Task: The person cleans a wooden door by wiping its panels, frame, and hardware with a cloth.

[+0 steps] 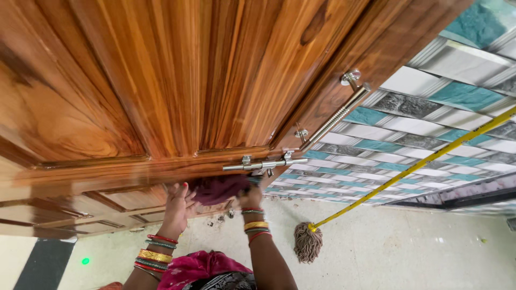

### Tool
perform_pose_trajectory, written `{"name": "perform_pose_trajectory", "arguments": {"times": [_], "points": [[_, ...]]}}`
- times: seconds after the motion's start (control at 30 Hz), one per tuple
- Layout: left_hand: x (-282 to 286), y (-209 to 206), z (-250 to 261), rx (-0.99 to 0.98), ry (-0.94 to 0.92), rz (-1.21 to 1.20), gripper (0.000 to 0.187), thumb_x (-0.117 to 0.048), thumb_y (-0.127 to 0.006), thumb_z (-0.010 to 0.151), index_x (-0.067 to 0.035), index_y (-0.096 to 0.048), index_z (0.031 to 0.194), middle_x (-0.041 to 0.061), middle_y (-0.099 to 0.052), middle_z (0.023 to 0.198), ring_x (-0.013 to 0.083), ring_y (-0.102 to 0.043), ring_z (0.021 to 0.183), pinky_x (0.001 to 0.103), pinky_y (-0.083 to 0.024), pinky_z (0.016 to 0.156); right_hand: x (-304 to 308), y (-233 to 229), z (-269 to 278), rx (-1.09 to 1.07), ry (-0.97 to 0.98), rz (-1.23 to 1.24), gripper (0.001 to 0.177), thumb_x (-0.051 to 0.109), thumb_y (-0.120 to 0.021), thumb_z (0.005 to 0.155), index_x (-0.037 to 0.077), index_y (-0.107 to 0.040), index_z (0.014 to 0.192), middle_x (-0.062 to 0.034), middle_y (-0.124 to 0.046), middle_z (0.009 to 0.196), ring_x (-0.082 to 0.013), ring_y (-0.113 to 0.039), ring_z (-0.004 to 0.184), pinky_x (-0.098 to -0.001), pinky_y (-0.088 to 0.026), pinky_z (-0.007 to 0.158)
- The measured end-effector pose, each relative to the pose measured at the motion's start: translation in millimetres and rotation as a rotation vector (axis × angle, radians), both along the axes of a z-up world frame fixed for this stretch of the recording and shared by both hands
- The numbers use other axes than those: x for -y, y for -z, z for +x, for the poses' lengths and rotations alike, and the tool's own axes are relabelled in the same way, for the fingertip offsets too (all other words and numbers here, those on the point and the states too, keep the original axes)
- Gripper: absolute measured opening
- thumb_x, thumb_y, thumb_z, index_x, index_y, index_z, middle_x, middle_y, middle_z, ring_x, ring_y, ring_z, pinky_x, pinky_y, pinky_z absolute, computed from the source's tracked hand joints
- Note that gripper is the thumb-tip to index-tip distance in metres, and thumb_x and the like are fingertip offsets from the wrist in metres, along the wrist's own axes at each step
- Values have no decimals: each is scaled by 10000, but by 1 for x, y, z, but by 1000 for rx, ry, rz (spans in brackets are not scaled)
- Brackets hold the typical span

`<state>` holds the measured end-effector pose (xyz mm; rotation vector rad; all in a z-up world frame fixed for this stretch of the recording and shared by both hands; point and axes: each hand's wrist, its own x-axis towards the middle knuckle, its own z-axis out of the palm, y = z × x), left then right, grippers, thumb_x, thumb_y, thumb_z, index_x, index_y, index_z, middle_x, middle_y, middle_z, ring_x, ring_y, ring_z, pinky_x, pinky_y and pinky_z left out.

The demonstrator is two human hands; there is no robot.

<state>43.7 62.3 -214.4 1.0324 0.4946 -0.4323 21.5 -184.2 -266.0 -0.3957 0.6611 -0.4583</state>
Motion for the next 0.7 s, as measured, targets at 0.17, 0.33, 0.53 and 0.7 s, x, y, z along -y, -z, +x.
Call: {"name": "perform_pose_trajectory", "arguments": {"times": [0.17, 0.33, 0.53, 0.7], "points": [[-10, 10, 10, -22, -61, 3, 776, -324, -638, 945, -183, -207, 1574, 31, -371, 1560, 318, -563, 1290, 530, -517, 1013, 16, -35, 2, -14, 70, -80, 281, -28, -538, 851, 119, -612, 1078, -38, -681, 993, -214, -663, 881, -350, -578, 738], [-25, 21, 27, -63, -86, -162, 609, -386, -652, 1005, -119, -435, 1507, 105, -507, 1452, 300, -547, 1254, 513, -490, 974, -131, -63, 26, -37, -122, -175, 441, -87, -517, 810, 115, -608, 1191, -28, -688, 1104, -207, -675, 980, -332, -595, 849], [-93, -14, 19, -199, -304, 5, 489, -382, -583, 996, -185, -468, 1428, 93, -505, 1531, 343, -532, 1377, 540, -497, 1014, -184, -52, 25, 88, -646, -14, 222, -39, -583, 921, 65, -674, 1094, -126, -706, 1133, -272, -710, 1026, -425, -613, 879], [-133, -18, 17, -233, -370, -106, 462, -336, -468, 1060, -197, -431, 1499, 114, -304, 1607, 343, -414, 1399, 583, -477, 1063, -31, -39, 21, -55, -120, 31, 203, 137, -524, 954, 116, -681, 1082, -50, -714, 1034, -240, -695, 895, -413, -603, 728]]}}
